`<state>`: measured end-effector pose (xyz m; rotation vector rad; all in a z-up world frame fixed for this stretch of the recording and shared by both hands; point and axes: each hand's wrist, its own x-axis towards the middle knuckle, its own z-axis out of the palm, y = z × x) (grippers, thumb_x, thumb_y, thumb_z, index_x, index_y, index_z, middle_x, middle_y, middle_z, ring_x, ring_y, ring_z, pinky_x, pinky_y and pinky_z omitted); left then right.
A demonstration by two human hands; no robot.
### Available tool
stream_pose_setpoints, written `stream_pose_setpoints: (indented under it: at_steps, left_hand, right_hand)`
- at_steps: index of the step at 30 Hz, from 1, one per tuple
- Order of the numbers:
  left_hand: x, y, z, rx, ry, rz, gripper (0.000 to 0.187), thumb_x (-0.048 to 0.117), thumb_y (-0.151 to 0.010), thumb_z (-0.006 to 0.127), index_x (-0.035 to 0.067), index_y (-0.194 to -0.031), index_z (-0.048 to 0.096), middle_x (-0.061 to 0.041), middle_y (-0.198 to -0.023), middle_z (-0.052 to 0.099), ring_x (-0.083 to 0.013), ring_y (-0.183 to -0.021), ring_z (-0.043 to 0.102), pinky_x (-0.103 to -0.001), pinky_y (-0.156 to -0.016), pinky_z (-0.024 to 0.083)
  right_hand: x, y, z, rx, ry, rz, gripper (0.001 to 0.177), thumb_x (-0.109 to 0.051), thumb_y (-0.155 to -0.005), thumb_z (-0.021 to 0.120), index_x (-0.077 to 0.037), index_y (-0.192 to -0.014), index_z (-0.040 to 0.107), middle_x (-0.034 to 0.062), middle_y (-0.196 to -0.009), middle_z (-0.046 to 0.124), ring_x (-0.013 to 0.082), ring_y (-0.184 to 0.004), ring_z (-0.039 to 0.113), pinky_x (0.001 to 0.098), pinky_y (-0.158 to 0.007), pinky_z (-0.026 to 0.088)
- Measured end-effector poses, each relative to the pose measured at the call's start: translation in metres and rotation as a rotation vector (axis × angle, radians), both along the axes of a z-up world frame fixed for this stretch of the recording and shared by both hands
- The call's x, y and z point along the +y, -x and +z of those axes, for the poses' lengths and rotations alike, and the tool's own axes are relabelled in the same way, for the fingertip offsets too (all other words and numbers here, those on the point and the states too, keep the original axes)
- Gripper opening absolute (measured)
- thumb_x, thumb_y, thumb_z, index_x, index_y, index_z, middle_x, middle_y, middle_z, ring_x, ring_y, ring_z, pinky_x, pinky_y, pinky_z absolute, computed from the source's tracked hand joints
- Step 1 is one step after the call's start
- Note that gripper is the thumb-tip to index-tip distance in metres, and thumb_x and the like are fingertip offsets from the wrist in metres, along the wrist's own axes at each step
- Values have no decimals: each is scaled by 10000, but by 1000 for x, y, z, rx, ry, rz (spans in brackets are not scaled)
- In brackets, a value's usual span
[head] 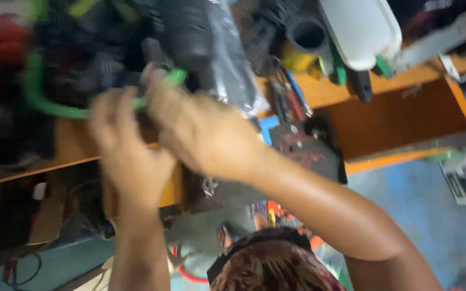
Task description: Inspecting and repairing a small fan motor, handling wires, and organizing electrical components at a workbench.
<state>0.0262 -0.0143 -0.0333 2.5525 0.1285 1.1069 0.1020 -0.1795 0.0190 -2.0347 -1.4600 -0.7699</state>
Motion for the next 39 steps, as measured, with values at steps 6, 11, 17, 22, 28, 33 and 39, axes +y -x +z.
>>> stream_pose_setpoints:
  at_steps: [6, 11, 17, 22, 28, 33, 39]
  left_hand:
    - [-10, -30, -85, 160, -453, 294, 876, 341, -892, 876, -76, -1496, 398, -317, -1522, 347, -550, -1372, 371, -642, -1125, 372]
    - [-56, -53, -203, 68, 45, 259, 860, 338, -1067, 786, -48, -1537, 178, -345, -1582, 307, -489, -1482, 408, -605, -1164, 405]
    - [-212, -97, -300, 146, 34, 16, 395, 269, -908, 713, 38, -1136, 488, -210, -1223, 469, -392, -1148, 509, -547, -952, 448]
    - [-275, -93, -363, 343, 229, -309, 293, 139, -882, 789, 59, -1124, 645, -146, -1228, 550, -317, -1134, 582, -415, -955, 533]
    - [-284, -104, -362, 517, 244, -450, 339, 136, -875, 780, 124, -1206, 712, -112, -1286, 575, -246, -1129, 628, -376, -943, 538]
    - [-277, -103, -369, 623, 263, -411, 407, 145, -828, 773, 115, -1226, 695, -134, -1288, 561, -293, -1152, 605, -410, -975, 512]
    - [-270, -102, -388, 767, 502, -431, 391, 158, -873, 773, 99, -1252, 699, -110, -1216, 591, -213, -903, 672, -364, -922, 538]
  right_hand:
    - [-120, -1, -215, 183, 47, 153, 419, -283, -874, 702, -132, -1264, 664, 85, -1345, 623, 239, -969, 668, 388, -789, 576]
    - [-243, -43, -415, 460, 256, -118, 160, -238, -802, 678, -131, -920, 687, 73, -958, 655, 274, -810, 664, 433, -582, 527]
    - [-377, -139, -559, 761, 223, -706, 351, -238, -791, 733, -90, -1105, 681, 175, -1104, 650, 378, -947, 636, 488, -737, 550]
    - [-397, -218, -600, 873, 248, -953, 551, -296, -897, 739, -41, -1342, 539, 293, -1424, 470, 465, -1148, 566, 522, -907, 526]
    - [-383, -231, -639, 1161, -82, -808, 488, -207, -932, 689, -41, -1364, 536, 225, -1336, 536, 376, -1107, 590, 464, -894, 523]
    - [-380, -231, -659, 1380, -354, -698, 447, -133, -961, 648, -41, -1383, 534, 168, -1262, 590, 301, -1072, 609, 416, -883, 521]
    - [-381, -230, -659, 1600, -689, -567, 415, -43, -997, 599, -40, -1406, 530, 98, -1173, 655, 211, -1030, 632, 358, -870, 517]
